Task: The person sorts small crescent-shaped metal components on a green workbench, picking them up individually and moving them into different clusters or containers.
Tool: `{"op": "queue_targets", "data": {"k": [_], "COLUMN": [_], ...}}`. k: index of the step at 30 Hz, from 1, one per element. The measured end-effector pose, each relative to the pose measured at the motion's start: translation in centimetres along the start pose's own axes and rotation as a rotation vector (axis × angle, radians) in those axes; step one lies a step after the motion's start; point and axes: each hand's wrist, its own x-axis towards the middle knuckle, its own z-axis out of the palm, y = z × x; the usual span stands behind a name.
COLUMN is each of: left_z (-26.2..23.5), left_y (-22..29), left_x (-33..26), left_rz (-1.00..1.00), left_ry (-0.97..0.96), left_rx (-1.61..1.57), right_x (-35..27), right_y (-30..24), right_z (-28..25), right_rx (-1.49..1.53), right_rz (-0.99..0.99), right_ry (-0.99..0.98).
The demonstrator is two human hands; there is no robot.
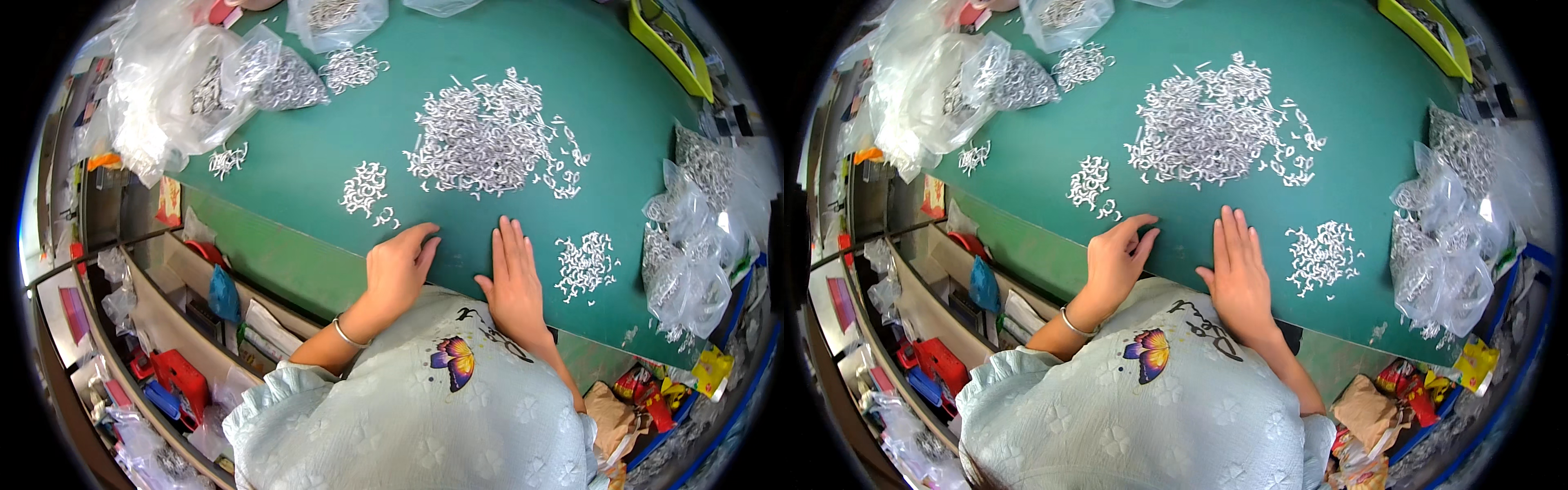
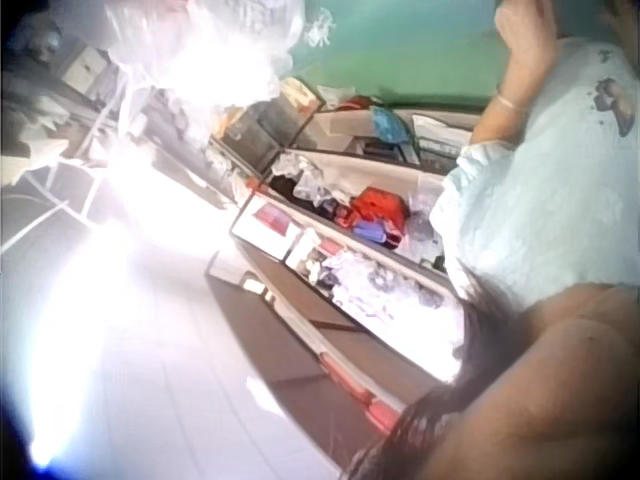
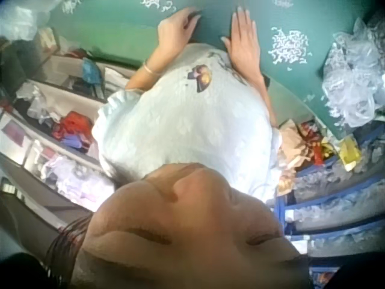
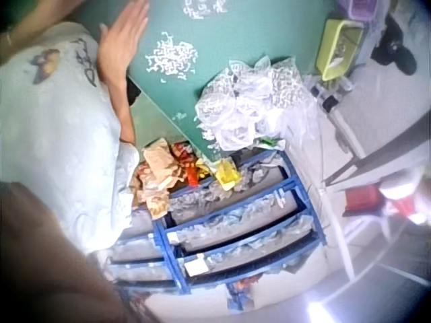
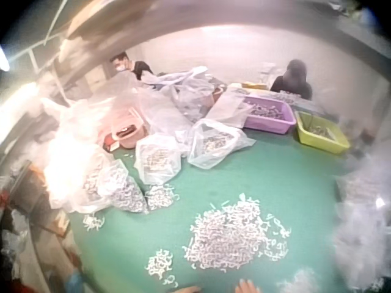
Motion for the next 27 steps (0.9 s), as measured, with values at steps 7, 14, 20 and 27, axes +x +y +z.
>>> {"op": "queue_targets", "data": {"k": [7,14,20,27], "left_z": [-1.7,-2.6,-2.6,-3.5], "left_y": [-3.8,-5.1,-5.8,-6.1], "left_x": [-0.5,0.9,-0.3,-1.2], "left_rz": [-0.112,-0.123,-0.213,-0.267], "left_ry": [0.236,0.359,0.494,0.572], "left_rx": [0.102,-0.004,-0.404,-0.938], "right_x": [5.5,8.1,8.2,13.9], "right_y": [-3.6,-5.2,-6.1,-8.9], "right_z": [2.6,2.5,4.1,6.8], "right_rx": [0.044,0.390,-0.027,-0.024], "right_rz": [-0.347,-0.360,-0.297,-0.373], "right_ry": [-0.027,0.012,-0.010,0.094]}}
